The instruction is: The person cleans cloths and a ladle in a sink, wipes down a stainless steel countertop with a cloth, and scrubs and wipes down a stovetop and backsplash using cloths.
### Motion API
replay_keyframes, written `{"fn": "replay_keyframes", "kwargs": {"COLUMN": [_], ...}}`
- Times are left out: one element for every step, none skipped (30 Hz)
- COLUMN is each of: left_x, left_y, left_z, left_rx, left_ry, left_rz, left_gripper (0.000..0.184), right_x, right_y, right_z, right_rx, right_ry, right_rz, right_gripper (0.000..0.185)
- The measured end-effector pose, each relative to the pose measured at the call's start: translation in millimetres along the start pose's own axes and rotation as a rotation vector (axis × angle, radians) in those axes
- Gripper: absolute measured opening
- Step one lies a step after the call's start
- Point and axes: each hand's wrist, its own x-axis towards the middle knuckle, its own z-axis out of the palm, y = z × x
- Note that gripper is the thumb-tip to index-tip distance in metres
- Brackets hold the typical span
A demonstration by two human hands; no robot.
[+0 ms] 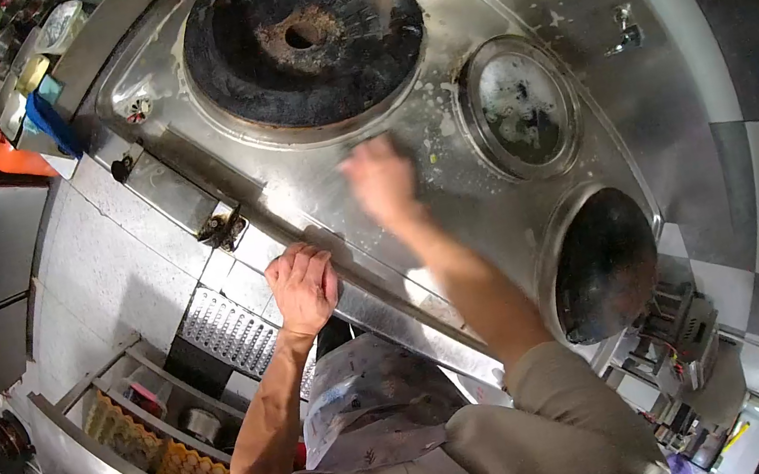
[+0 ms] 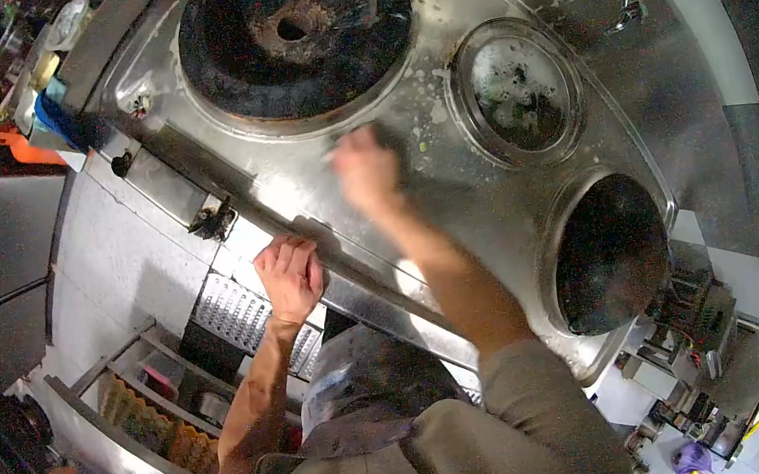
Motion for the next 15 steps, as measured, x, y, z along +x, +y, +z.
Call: {"fn": "replay_keyframes", "kwargs": {"left_x": [-1,0,0,-1,1,3,4,2,2,6,11,10,8,9,16], "left_y": [0,-1,-1,0,0,0,2,1,1,5,7,2,1,0,0], "left_z": [1,3,4,4,3,1,2,4,4,2,-2,1,-3,-4,1], "left_rx": [0.018,0.031,0.045,0.06,0.079,0.096,0.103,0.112,0.121,0.139,0.162,0.164,0.17,0.204,0.227], "left_ry": [-0.003,-0.002,-0.008,-0.014,-0.017,-0.031,-0.045,-0.055,-0.082,-0.107,-0.131,-0.142,-0.152,-0.209,-0.261], "left_rz": [-0.006,0.0,0.0,-0.001,0.005,0.016,0.031,0.032,0.028,0.042,0.061,0.088,0.1,0.103,0.113], "left_gripper": [0.021,0.021,0.021,0.021,0.021,0.022,0.023,0.024,0.024,0.024,0.023,0.022,0.022,0.022,0.021], "right_x": [16,41,67,90,90,79,64,38,19,0,-4,3,7,-4,-20], "right_y": [38,59,70,92,84,65,48,37,29,22,17,32,53,78,104], "right_z": [-11,-29,-59,-55,-47,-36,-27,-11,-7,-4,-11,-17,-24,-37,-52], "right_rx": [0.029,-0.148,-0.042,-0.28,-0.26,-0.097,0.057,0.222,0.166,0.115,-0.151,0.002,0.157,-0.034,-0.245], "right_ry": [0.168,0.202,0.069,0.25,0.253,0.207,0.163,0.169,0.15,0.137,0.094,-0.002,-0.103,0.105,0.311], "right_rz": [-0.049,0.045,0.25,0.168,0.169,0.253,0.34,0.2,0.039,-0.124,-0.306,-0.055,0.19,0.04,-0.104], "right_gripper": [0.03,0.015,0.019,0.019,0.019,0.02,0.021,0.019,0.02,0.021,0.025,0.022,0.023,0.023,0.023]}}
